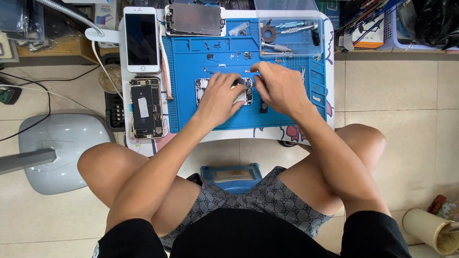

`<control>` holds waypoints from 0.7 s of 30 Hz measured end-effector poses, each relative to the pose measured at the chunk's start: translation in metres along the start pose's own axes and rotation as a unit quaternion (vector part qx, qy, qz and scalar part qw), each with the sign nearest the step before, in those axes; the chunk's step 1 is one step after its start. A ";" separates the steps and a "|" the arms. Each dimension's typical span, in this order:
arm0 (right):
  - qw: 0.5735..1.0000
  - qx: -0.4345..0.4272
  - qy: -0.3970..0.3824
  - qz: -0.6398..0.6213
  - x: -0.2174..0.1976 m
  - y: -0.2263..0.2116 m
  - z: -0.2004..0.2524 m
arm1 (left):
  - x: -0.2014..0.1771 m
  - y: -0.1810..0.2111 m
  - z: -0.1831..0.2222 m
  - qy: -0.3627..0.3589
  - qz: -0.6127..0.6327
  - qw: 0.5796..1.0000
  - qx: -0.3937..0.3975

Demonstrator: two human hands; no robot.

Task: The person disassembles a smartphone on a blue work mat, using tweezers and a screwdriver to remove and reattach internal components. They also briefly adjust a nearby fan before continuing to work on the phone's internal parts.

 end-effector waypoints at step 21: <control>1.000 0.014 -0.001 0.008 -0.009 -0.009 0.007 | 0.003 0.002 0.004 -0.021 -0.043 0.999 0.023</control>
Point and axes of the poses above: each hand's wrist, its own z-axis away from the middle knuckle, its own x-axis out of the palm, y = z × x, the point moved 1 cm from there along -z, towards the middle knuckle, and after that the axes turned 9 degrees about y, right-handed, at the moved point
